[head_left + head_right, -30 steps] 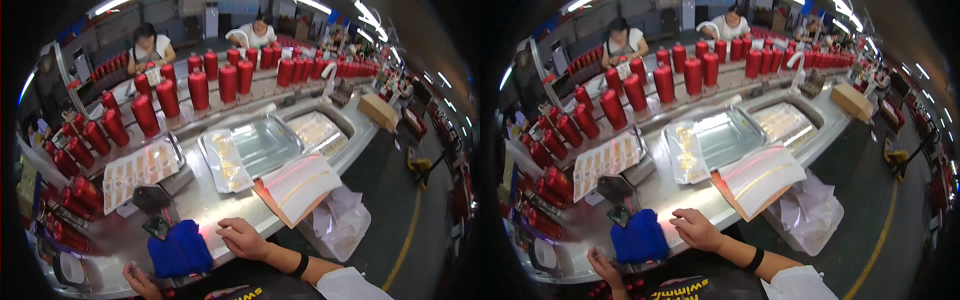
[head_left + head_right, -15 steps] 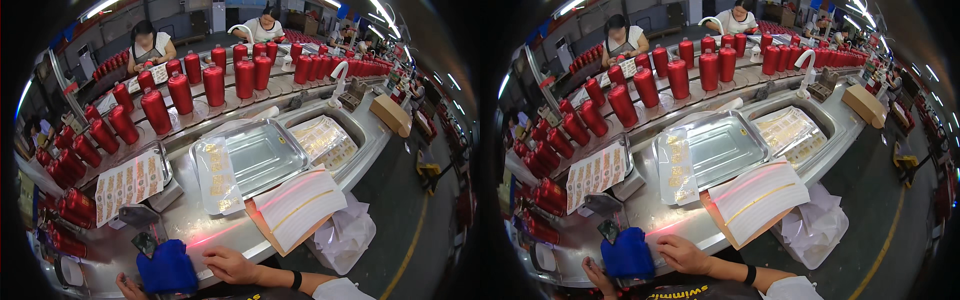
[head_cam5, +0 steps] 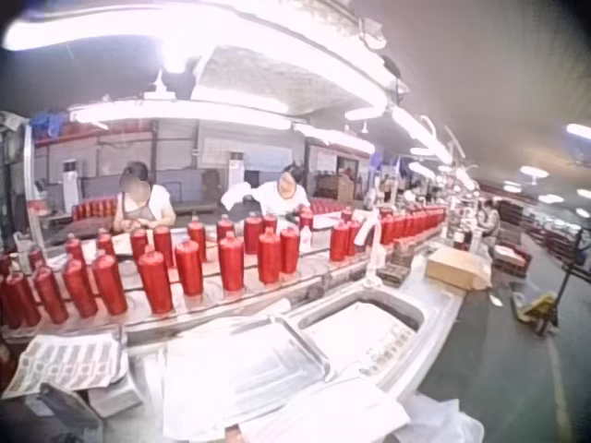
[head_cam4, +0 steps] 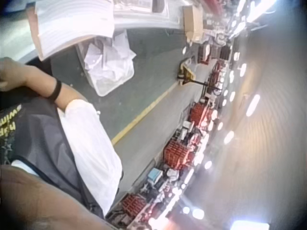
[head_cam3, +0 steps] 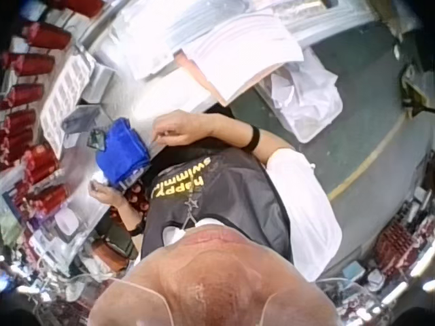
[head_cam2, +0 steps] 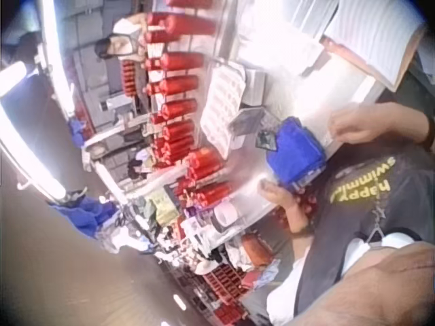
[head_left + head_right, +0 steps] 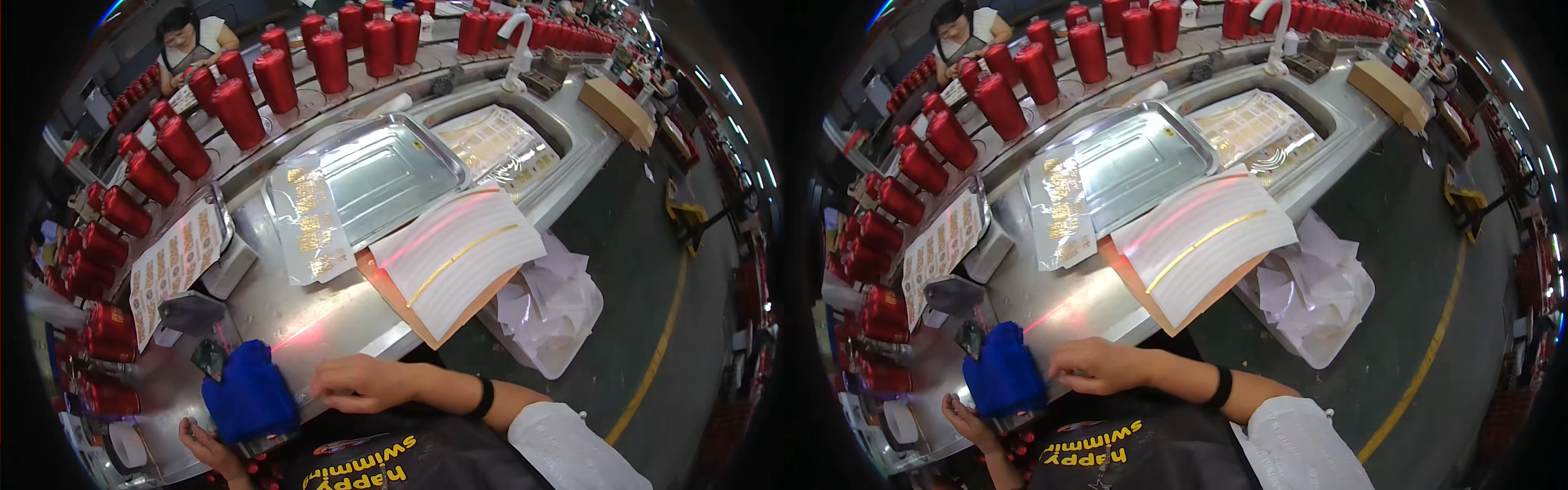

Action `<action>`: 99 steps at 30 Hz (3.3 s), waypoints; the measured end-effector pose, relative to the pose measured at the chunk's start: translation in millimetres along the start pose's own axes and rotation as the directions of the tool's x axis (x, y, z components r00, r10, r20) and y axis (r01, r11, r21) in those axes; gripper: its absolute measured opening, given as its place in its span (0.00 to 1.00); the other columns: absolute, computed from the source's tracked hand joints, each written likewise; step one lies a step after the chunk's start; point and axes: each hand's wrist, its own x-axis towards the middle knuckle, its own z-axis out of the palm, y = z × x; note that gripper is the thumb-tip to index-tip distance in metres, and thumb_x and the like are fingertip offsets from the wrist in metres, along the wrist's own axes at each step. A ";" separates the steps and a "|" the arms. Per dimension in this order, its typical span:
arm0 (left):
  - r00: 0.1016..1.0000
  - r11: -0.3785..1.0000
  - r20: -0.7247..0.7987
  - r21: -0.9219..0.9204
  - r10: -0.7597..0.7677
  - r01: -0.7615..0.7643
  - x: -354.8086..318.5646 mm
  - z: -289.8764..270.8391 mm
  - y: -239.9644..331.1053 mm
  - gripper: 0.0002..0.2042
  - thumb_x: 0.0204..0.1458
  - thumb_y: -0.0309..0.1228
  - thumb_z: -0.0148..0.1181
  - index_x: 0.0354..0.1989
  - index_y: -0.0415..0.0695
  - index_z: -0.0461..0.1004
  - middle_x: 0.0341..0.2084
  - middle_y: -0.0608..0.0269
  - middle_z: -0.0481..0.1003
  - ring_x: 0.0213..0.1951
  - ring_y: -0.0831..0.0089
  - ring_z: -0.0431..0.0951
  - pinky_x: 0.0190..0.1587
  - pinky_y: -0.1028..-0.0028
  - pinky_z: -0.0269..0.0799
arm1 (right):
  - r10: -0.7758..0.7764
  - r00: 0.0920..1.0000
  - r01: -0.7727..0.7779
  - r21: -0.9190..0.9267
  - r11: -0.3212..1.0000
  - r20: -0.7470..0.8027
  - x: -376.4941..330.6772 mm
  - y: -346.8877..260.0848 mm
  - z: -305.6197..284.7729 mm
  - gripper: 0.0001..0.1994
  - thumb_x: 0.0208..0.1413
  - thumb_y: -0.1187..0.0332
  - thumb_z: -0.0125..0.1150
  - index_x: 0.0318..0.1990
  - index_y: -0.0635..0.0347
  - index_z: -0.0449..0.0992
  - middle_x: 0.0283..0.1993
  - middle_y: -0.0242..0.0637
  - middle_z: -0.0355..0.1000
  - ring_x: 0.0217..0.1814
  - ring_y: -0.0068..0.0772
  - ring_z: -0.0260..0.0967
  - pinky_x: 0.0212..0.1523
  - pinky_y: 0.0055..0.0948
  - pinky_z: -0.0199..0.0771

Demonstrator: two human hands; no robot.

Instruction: Applying gold decorative stickers to red metal canisters/bottles on an assembly line.

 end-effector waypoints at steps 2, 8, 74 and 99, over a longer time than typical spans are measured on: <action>1.000 0.999 0.024 0.043 0.008 -0.010 3.0 -1.2 -7.9 0.17 0.60 0.37 0.43 0.52 0.39 0.62 0.42 0.63 0.68 0.24 0.86 0.57 0.26 0.86 0.55 | 0.077 0.990 -0.087 0.076 0.993 0.120 -12.1 -22.0 -33.3 0.07 0.51 0.73 0.55 0.37 0.63 0.70 0.32 0.40 0.67 0.31 0.37 0.68 0.33 0.31 0.67; 0.999 0.979 0.011 0.200 -0.032 0.029 10.7 -32.5 -30.5 0.20 0.60 0.39 0.41 0.54 0.38 0.60 0.45 0.61 0.67 0.28 0.83 0.60 0.31 0.84 0.57 | 0.227 0.961 -0.273 -0.432 0.860 -0.156 -44.9 -104.4 -207.5 0.09 0.51 0.71 0.58 0.40 0.63 0.74 0.33 0.36 0.73 0.33 0.27 0.71 0.35 0.25 0.70; 0.982 0.797 0.107 0.574 0.156 -0.189 9.8 -15.5 -2.5 0.16 0.58 0.37 0.49 0.42 0.33 0.69 0.35 0.43 0.71 0.37 0.52 0.71 0.41 0.62 0.67 | 0.818 -0.114 -0.722 0.612 0.322 -0.564 -64.4 103.6 -472.7 0.31 0.57 0.68 0.50 0.61 0.70 0.41 0.58 0.67 0.47 0.54 0.59 0.59 0.52 0.54 0.66; 0.986 0.738 0.084 0.655 0.144 -0.164 13.4 -25.8 -18.6 0.16 0.56 0.37 0.52 0.41 0.32 0.69 0.35 0.44 0.71 0.38 0.54 0.72 0.42 0.63 0.67 | 0.921 0.068 -0.907 0.360 0.217 -0.383 -60.4 111.3 -456.4 0.17 0.56 0.68 0.49 0.49 0.67 0.59 0.40 0.53 0.65 0.41 0.45 0.70 0.40 0.39 0.77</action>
